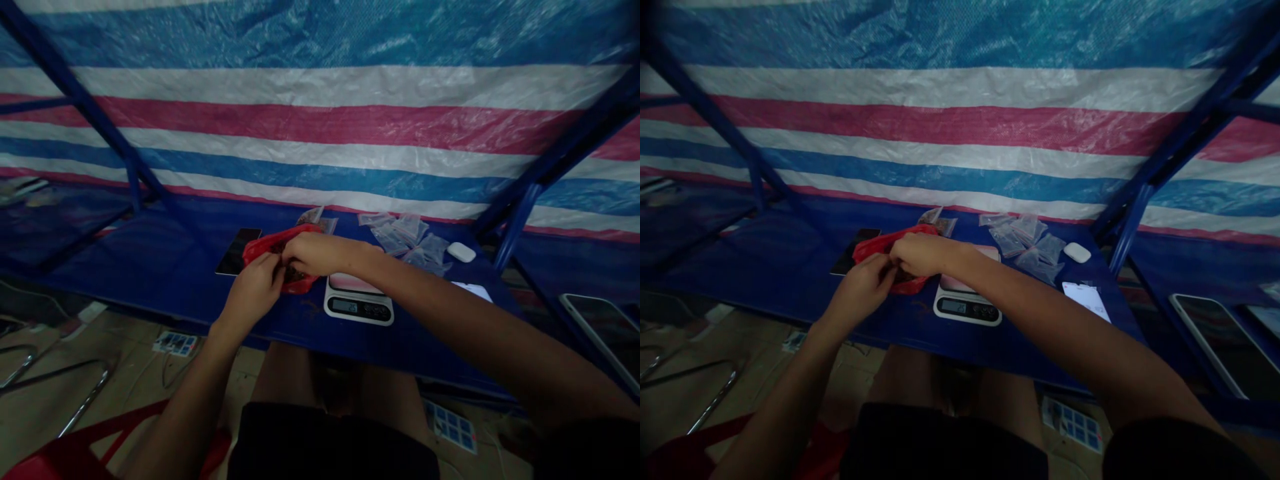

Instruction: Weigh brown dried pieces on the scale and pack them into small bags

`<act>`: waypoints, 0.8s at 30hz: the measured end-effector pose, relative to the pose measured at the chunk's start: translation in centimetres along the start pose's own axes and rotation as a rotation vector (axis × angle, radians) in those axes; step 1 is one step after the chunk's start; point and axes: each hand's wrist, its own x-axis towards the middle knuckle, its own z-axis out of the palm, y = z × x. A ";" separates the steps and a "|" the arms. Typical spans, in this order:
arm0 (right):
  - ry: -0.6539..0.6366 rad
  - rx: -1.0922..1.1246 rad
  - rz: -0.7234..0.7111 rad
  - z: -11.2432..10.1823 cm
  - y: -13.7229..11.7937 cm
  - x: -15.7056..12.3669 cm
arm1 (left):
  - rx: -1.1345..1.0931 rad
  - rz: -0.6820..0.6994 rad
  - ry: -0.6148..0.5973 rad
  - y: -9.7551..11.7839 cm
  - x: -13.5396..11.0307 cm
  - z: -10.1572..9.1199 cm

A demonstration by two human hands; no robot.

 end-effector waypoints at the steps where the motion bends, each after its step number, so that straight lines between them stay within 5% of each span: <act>1: -0.040 -0.058 0.033 0.1 -0.1 0.6 | 0.031 -0.010 -0.013 -0.1 -0.4 0.0; 7: -0.073 -0.189 0.100 -1.9 -0.5 -1.1 | 0.175 -0.016 -0.047 -0.4 -1.0 -1.9; 18: -0.143 -0.134 0.120 -5.0 -1.1 -3.7 | 0.466 0.088 -0.340 0.1 0.2 -5.3; 21: -0.185 -0.078 0.185 -4.9 -1.4 -3.2 | 0.465 0.132 -0.322 -0.6 0.5 -5.5; 24: -0.090 -0.093 0.134 -4.2 -1.4 -1.5 | 0.440 0.191 -0.228 -1.1 1.1 -5.7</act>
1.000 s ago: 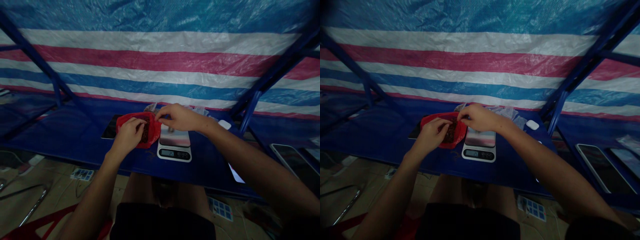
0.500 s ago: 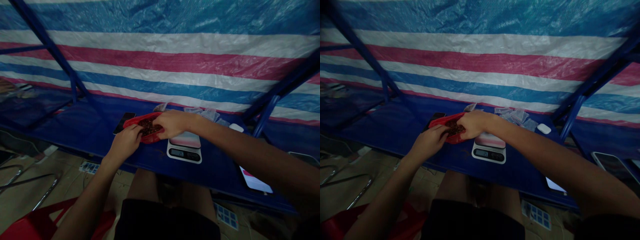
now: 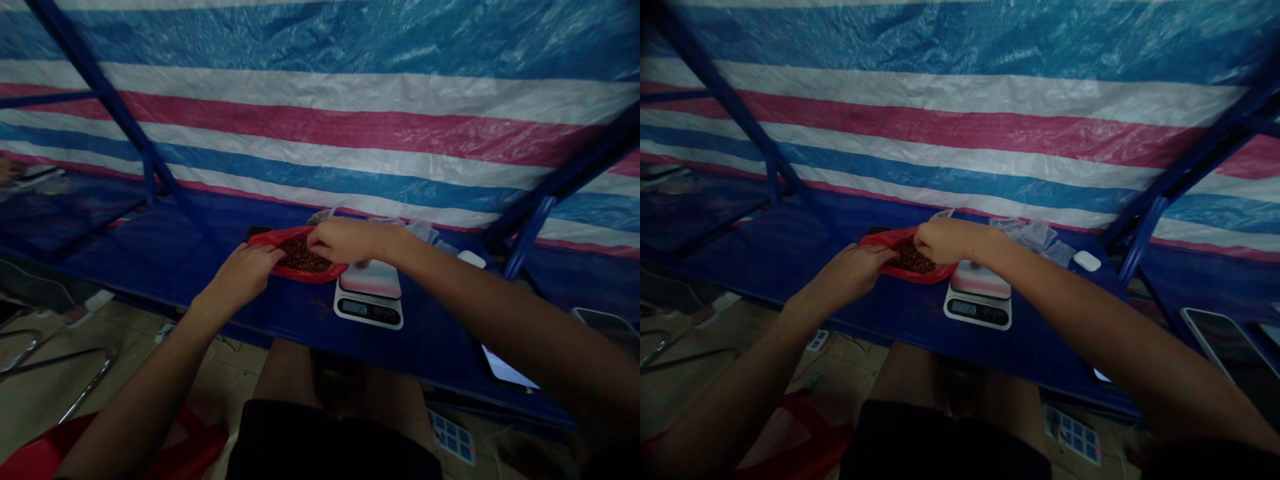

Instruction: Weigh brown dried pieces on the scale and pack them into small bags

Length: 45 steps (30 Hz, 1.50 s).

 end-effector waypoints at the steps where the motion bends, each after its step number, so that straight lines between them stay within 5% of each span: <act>1: 0.026 0.002 -0.023 0.3 -0.1 0.7 | -0.003 0.013 0.033 -0.1 0.2 -0.2; 7: -0.157 -0.043 0.090 2.8 -0.9 4.1 | -0.083 0.105 0.134 0.3 0.3 -1.1; 12: -0.084 -0.102 0.090 3.8 -0.4 4.4 | -0.148 0.138 0.083 1.2 -0.8 -0.2; 23: 0.052 0.070 -0.023 1.8 2.6 3.9 | -0.223 0.092 0.269 2.6 -0.4 0.7; 34: 0.037 0.126 -0.064 2.7 2.2 3.3 | -0.571 0.162 0.545 5.6 -2.1 6.4; 39: 0.179 0.181 -0.068 1.5 3.0 1.9 | -0.648 0.125 0.555 5.6 -2.2 6.9; 45: 0.291 0.279 0.006 -0.7 4.8 -3.7 | -0.650 0.078 0.535 5.4 -1.9 7.1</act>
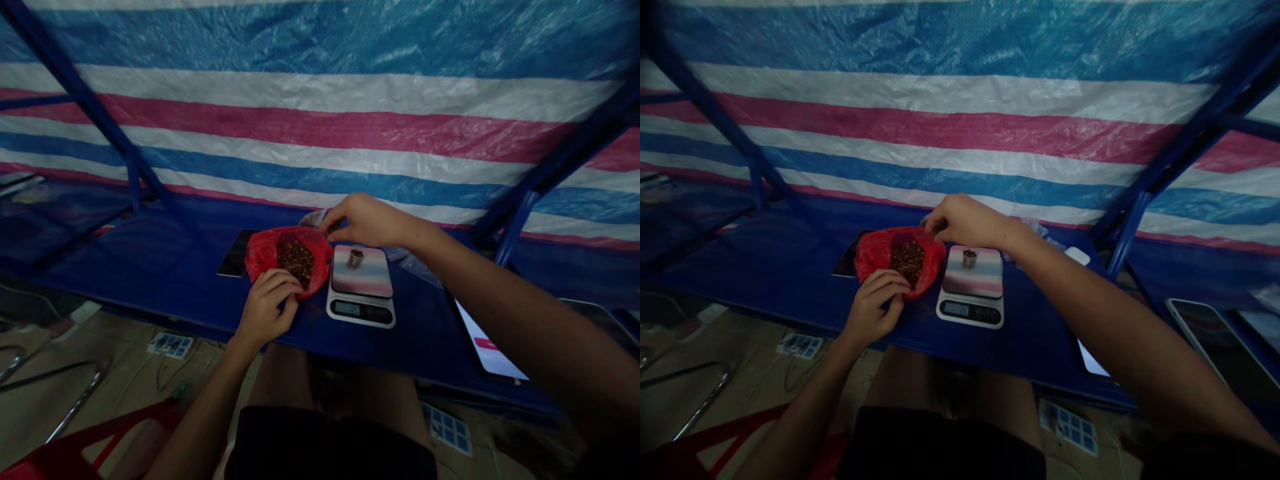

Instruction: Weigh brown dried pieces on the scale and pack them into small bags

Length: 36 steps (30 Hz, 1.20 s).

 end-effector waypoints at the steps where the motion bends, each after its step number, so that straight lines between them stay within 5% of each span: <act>1: -0.009 -0.019 0.030 -0.4 0.5 -0.9 | 0.004 0.008 0.002 -0.1 0.0 0.1; 8: -0.183 -0.130 0.169 0.0 3.5 -4.1 | 0.014 0.082 0.011 -0.2 0.0 0.2; 17: -0.184 -0.168 0.189 0.1 3.2 -3.6 | 0.018 0.085 0.009 -0.1 0.2 0.2; 29: -0.089 -0.138 0.123 0.3 3.0 -3.7 | 0.022 0.144 0.055 -0.5 0.2 0.5; 36: 0.068 -0.130 0.060 -0.9 3.4 -4.4 | -0.049 0.038 0.067 -0.4 0.3 0.2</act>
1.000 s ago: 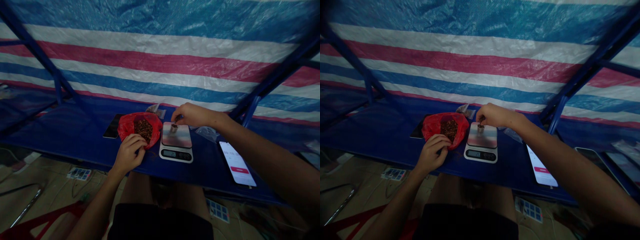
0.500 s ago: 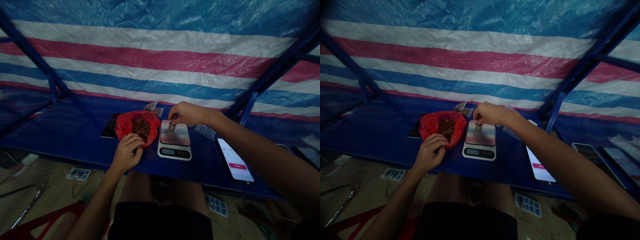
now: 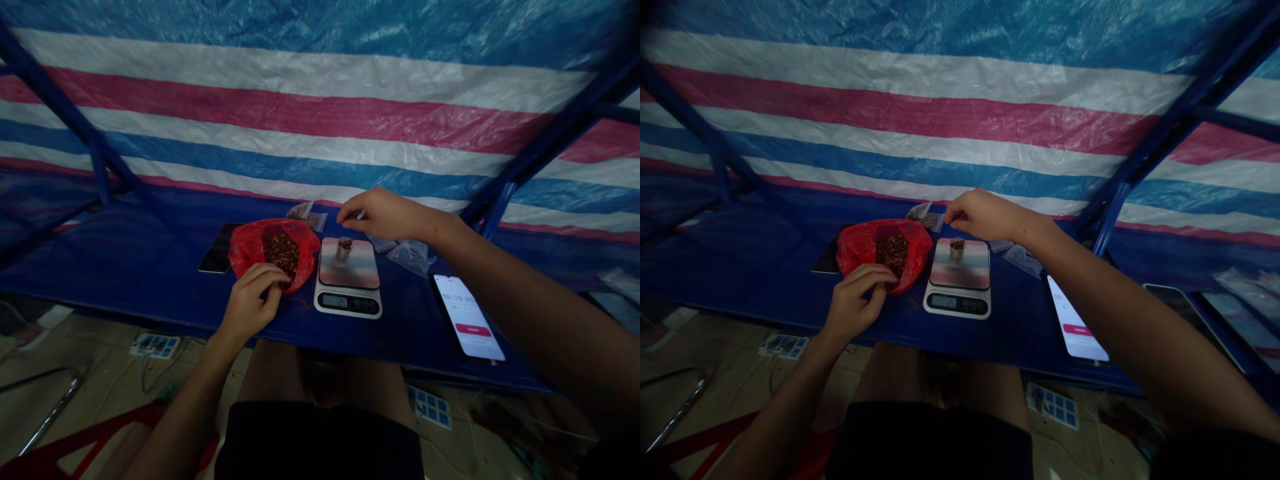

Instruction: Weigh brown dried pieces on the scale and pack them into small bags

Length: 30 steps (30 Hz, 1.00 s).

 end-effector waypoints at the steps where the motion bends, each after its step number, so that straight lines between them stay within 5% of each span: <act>1: 0.015 0.016 0.005 -0.1 0.0 -0.1 | 0.012 -0.028 -0.007 0.0 0.4 -0.2; 3: 0.062 0.060 0.018 -0.3 -0.1 -0.2 | 0.060 -0.075 -0.077 0.0 1.7 -0.7; 8: 0.296 0.242 0.107 0.3 0.0 -0.7 | 0.260 -0.124 -0.522 -0.8 5.6 -1.3; 11: 0.457 0.350 0.175 1.7 1.1 -1.1 | 0.319 -0.141 -0.674 -1.3 6.9 -1.1; 21: 0.871 0.514 0.407 9.0 5.4 -3.4 | 0.311 -0.193 -0.694 -1.9 7.9 -1.8; 30: 0.869 0.556 0.387 10.4 5.2 -3.0 | 0.319 -0.223 -0.673 -1.8 9.1 -2.5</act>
